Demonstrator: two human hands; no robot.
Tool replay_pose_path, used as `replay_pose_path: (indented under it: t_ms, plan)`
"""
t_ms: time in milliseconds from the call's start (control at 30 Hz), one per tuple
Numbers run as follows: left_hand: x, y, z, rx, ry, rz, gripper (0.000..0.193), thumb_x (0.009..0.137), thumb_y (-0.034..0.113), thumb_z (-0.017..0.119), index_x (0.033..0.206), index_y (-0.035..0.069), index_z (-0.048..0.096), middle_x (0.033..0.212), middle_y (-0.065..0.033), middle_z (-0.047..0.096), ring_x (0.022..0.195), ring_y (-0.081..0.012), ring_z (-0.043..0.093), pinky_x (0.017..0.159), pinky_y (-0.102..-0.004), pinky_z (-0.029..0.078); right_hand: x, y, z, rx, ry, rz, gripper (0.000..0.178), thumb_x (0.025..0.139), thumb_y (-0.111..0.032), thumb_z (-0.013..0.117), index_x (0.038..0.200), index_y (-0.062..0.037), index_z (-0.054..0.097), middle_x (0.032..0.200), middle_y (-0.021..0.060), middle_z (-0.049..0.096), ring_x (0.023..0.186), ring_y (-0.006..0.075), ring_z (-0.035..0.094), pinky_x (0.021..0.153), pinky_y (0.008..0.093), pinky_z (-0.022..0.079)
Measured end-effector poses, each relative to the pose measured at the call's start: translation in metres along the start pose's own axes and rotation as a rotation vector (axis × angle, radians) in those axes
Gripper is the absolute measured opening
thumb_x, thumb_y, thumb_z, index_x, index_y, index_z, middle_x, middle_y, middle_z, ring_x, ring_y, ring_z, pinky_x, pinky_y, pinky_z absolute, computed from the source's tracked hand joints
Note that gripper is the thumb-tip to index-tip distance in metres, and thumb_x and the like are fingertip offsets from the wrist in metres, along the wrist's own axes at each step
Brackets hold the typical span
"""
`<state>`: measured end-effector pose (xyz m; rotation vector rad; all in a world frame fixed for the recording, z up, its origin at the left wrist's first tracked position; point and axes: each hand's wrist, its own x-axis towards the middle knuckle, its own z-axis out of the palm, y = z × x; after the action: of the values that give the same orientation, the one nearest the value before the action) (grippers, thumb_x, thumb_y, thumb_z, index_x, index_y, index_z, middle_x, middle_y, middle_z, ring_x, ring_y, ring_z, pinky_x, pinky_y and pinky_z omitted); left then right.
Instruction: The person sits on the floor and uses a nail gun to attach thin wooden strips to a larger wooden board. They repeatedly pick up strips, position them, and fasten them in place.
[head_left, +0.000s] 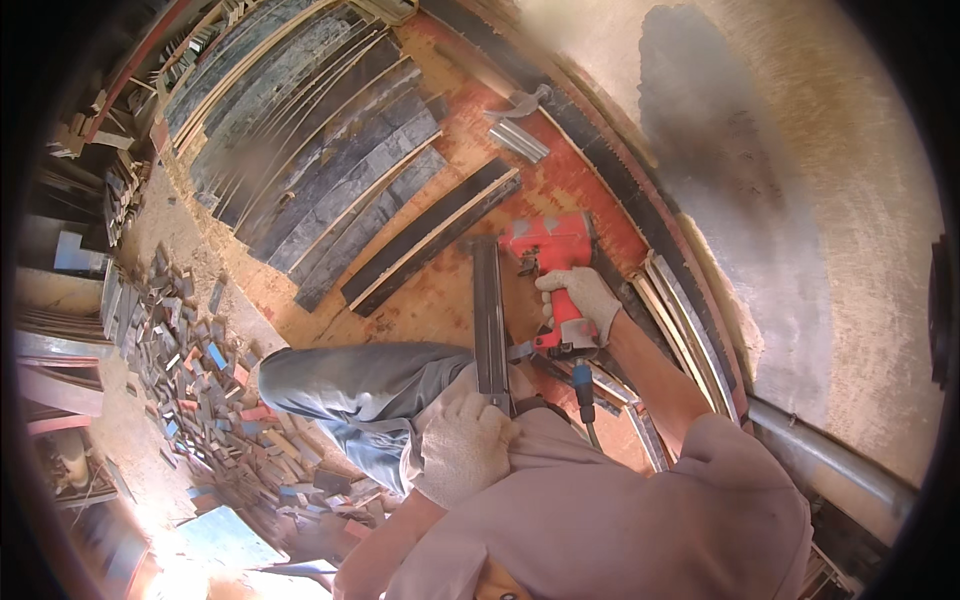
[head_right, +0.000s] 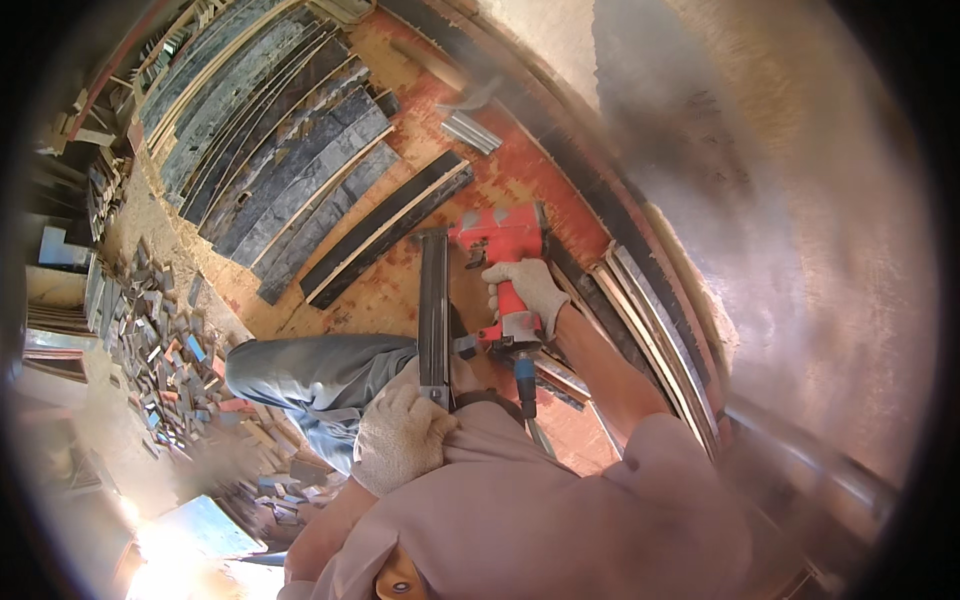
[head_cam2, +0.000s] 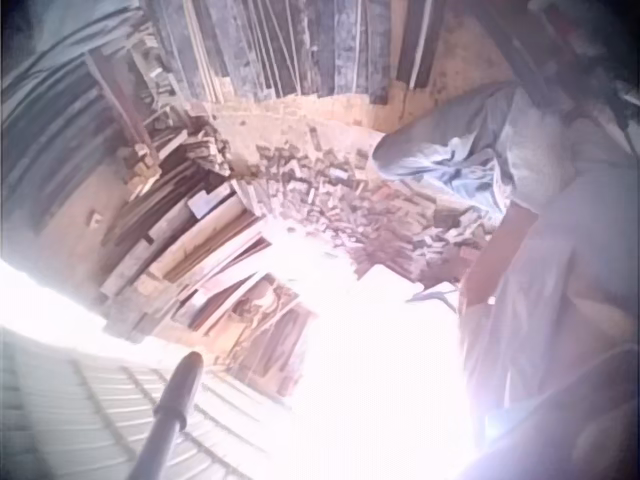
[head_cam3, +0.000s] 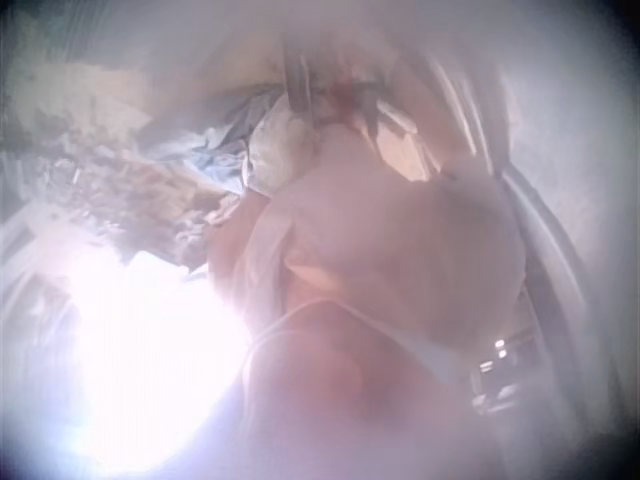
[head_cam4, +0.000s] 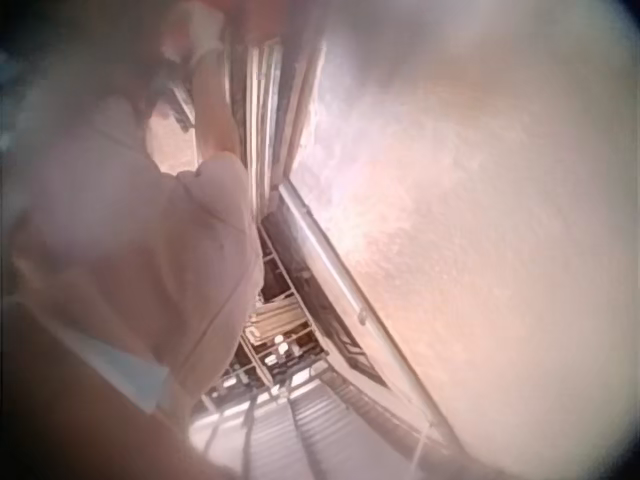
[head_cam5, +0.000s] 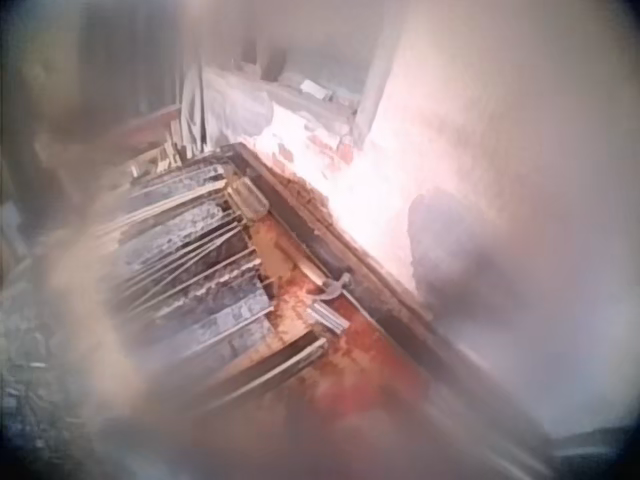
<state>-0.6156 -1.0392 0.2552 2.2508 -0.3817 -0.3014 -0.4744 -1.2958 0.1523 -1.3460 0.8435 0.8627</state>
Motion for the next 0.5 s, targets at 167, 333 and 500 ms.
replay_pose_path:
  t_ms: [167, 333, 500]
  plan:
    - [0.002, -0.004, 0.007, -0.021, -0.013, -0.082, 0.012, 0.089, 0.020, 0.074, 0.085, 0.010, 0.071, 0.090, -0.0104, 0.063, 0.086, -0.0326, 0.066, 0.073, -0.0475, 0.054, 0.005, -0.007, -0.003, -0.452, 0.083, -0.163, 0.038, 0.096, -0.038, 0.070, 0.086, -0.0016, 0.073, 0.073, 0.0152, 0.070, 0.062, 0.0286, 0.070, 0.060, 0.0436, 0.057]
    - [0.006, 0.000, 0.002, -0.069, -0.035, -0.092, 0.013, 0.090, 0.021, 0.074, 0.084, 0.009, 0.071, 0.089, -0.0101, 0.064, 0.083, -0.0329, 0.066, 0.073, -0.0479, 0.054, 0.032, -0.093, -0.044, -1.168, 0.523, -0.840, 0.049, 0.099, -0.048, 0.065, 0.093, -0.0007, 0.074, 0.085, 0.0243, 0.072, 0.080, 0.0391, 0.073, 0.074, 0.0472, 0.055]
    - [0.023, 0.003, -0.011, -0.223, -0.099, -0.139, 0.018, 0.086, 0.022, 0.082, 0.082, 0.006, 0.075, 0.087, -0.0117, 0.066, 0.079, -0.0317, 0.070, 0.071, -0.0434, 0.057, 0.139, -0.163, -0.047, -0.945, 0.331, -0.958, 0.035, 0.090, -0.011, 0.071, 0.125, -0.0083, 0.071, 0.109, 0.0196, 0.076, 0.099, 0.0395, 0.073, 0.086, 0.0450, 0.059]
